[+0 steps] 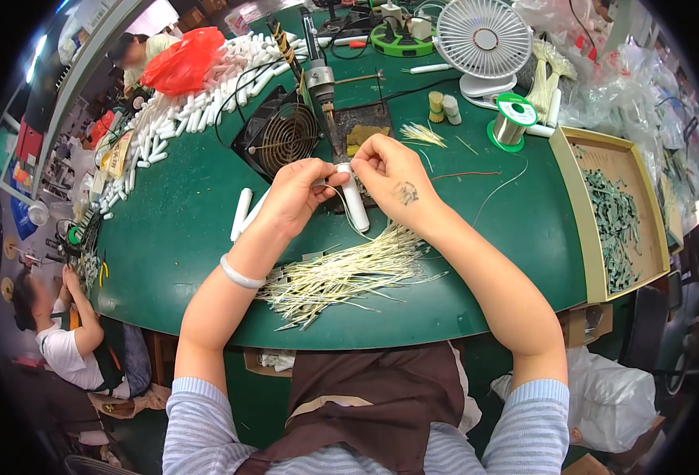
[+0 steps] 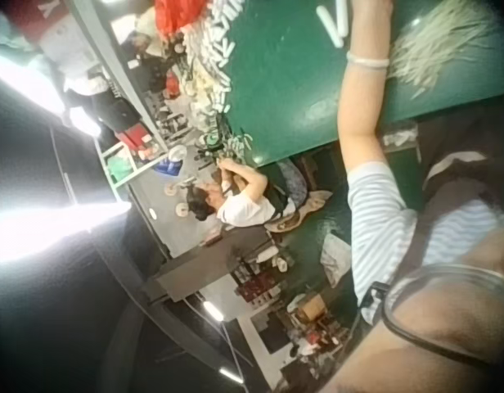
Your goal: Assembling small electronic parts by hand on a factory floor.
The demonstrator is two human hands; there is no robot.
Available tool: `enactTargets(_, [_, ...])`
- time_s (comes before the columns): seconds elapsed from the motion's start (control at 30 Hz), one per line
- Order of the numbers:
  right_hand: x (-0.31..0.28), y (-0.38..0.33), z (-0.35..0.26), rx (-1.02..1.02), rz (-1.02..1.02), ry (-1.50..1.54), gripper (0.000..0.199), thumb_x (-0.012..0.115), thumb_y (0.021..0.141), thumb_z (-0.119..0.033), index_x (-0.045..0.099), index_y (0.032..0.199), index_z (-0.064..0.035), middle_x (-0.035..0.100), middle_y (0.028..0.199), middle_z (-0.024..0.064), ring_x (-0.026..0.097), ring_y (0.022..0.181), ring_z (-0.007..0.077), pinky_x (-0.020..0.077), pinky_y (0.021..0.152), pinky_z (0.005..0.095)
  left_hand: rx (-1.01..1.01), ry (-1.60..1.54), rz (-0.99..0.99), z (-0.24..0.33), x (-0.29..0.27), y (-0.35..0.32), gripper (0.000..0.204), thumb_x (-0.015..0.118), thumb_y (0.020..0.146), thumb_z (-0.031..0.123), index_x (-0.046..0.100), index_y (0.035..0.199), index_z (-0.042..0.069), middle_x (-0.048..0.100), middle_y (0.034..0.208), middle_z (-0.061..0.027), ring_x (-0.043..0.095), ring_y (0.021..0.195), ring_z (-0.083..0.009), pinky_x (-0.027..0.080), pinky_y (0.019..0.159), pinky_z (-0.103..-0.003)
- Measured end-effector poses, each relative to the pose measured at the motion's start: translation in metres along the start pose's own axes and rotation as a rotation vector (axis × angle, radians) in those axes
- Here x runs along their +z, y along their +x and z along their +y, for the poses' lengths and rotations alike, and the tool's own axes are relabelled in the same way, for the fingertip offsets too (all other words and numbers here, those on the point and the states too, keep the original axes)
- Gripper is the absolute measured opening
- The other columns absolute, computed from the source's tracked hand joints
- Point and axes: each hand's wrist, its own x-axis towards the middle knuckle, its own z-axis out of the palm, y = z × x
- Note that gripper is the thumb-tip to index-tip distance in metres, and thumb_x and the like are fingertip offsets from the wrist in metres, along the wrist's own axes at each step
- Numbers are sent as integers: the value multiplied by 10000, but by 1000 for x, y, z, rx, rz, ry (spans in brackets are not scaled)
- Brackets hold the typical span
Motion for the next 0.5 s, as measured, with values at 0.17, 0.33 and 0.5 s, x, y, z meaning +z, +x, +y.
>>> enactTargets(0.17, [3,3,3,6,25,15,125,635,927,-114,579,931,-3,556,795,-34,461,667,17,396,584,199,12,-15,13,0,0,2,75,606,885,93,597,873,20,729,893,-120,672,776,-117,495,691,-229])
enactTargets(0.33, [3,2,-2,12,43,19,126,637,927,-115,579,932,-3,557,791,-34,465,675,18,396,588,198,18,23,21,2,0,4,99,570,911,99,629,904,20,726,908,-108,692,836,-139,511,706,-238])
enactTargets(0.5, [4,2,-6,19,57,35,131,639,927,-121,582,936,-4,556,789,-32,465,673,23,396,586,202,21,32,25,1,-2,7,101,574,911,108,638,903,30,727,900,-98,691,834,-133,507,710,-235])
